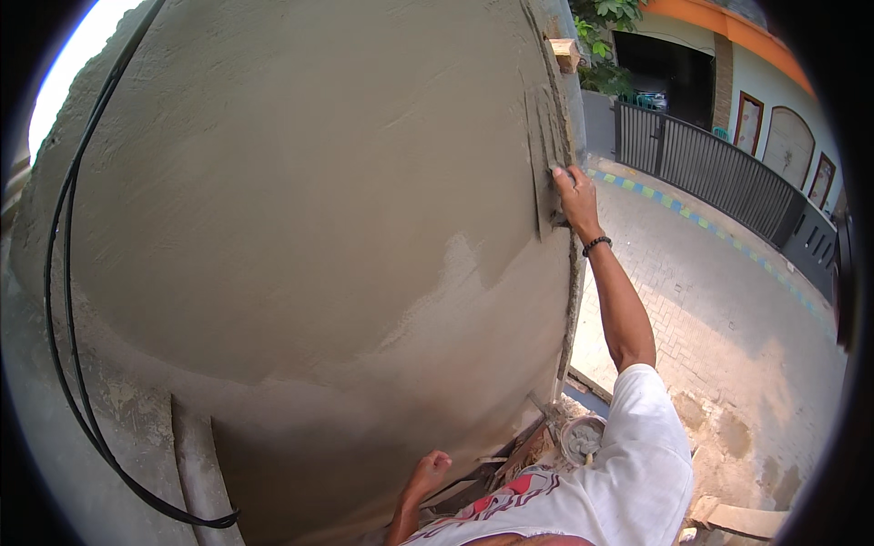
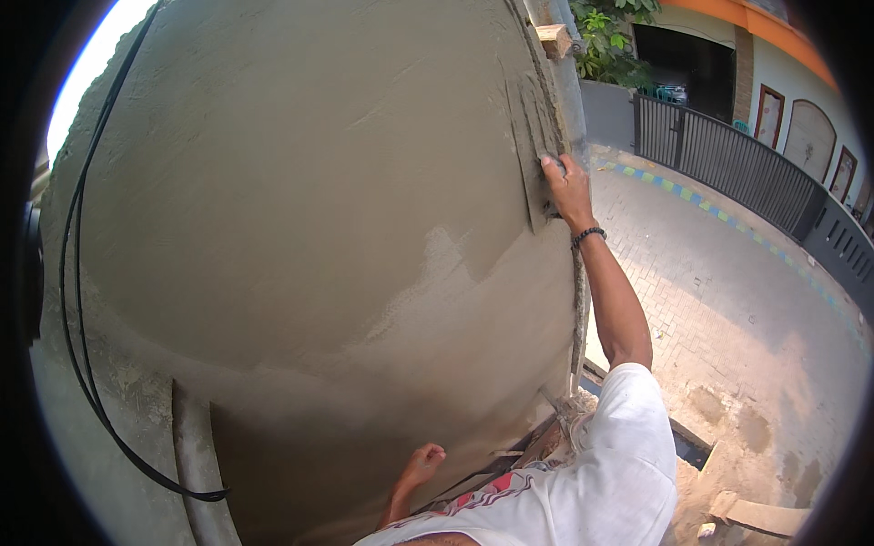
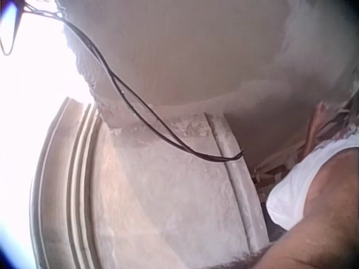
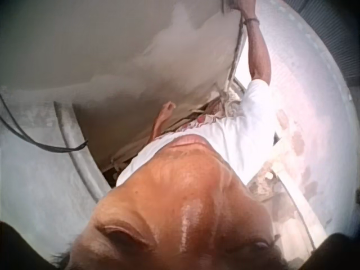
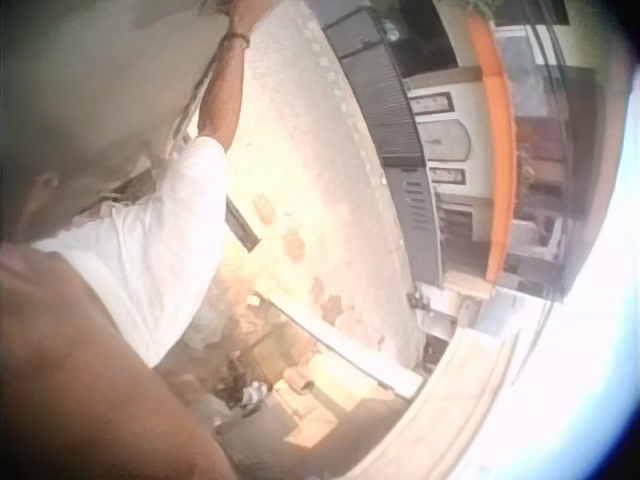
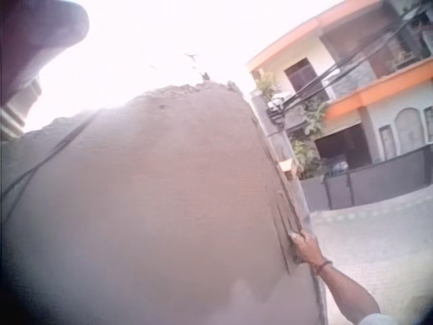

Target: The person applies plaster to an exterior wall using a trowel and a hawk, smoothing the material across the surface and picking up more plaster from a bucket.

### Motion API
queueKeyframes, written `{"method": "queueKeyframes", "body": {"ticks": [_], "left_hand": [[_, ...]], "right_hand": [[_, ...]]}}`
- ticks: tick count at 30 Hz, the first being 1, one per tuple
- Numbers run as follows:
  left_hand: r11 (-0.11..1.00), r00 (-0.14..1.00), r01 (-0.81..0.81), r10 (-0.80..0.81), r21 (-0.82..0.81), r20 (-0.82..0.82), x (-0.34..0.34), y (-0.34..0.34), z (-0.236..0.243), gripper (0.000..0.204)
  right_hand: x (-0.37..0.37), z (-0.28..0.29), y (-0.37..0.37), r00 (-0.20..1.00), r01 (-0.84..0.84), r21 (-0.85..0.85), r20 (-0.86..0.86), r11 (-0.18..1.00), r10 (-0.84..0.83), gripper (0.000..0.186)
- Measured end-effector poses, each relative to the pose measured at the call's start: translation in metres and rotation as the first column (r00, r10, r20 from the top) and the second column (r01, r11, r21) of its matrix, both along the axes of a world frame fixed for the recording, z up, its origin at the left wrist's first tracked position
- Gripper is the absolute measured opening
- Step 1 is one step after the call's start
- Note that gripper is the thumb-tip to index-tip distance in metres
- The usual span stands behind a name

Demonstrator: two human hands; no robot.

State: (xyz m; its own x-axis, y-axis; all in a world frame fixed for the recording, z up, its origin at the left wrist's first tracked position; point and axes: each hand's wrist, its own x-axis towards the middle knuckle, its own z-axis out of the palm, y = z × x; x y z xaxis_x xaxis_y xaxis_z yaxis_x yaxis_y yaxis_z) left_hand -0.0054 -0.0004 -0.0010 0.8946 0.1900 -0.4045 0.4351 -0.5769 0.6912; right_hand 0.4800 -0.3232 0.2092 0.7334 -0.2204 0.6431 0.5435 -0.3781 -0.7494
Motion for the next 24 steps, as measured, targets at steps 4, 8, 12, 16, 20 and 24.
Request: {"method": "queueKeyframes", "body": {"ticks": [4, 8, 12, 16, 20, 24], "left_hand": [[0.986, 0.986, 0.161, -0.158, 0.049, -0.058, 0.014, 0.005, -0.014, 0.033], [0.99, 0.991, 0.131, -0.133, 0.043, 0.034, 0.031, -0.007, 0.02, 0.033], [0.995, 0.997, 0.069, -0.066, 0.066, -0.038, 0.019, -0.009, 0.031, 0.035], [0.994, 0.991, 0.096, -0.09, 0.06, -0.101, 0.004, -0.005, 0.017, 0.035], [0.996, 0.995, 0.07, -0.065, 0.059, -0.081, -0.014, 0.002, -0.003, 0.034], [0.999, 0.995, 0.017, -0.014, 0.03, -0.097, -0.029, 0.009, -0.02, 0.032]], "right_hand": [[-0.028, -0.148, 0.004, 0.961, -0.098, 0.158, -0.24, 0.983, 0.135, 0.051], [-0.082, -0.246, 0.002, 0.834, -0.11, 0.471, -0.435, 0.875, 0.339, 0.042], [-0.085, -0.19, -0.005, 0.896, -0.182, 0.557, -0.246, 0.81, 0.37, 0.038], [-0.028, -0.028, -0.028, 0.942, -0.327, 0.376, 0.057, 0.867, 0.331, 0.035], [0.004, 0.069, -0.036, 0.907, -0.408, 0.275, 0.01, 0.871, 0.421, 0.033], [-0.018, 0.051, -0.002, 0.926, -0.375, -0.026, 0.03, 0.927, 0.376, 0.033]]}}
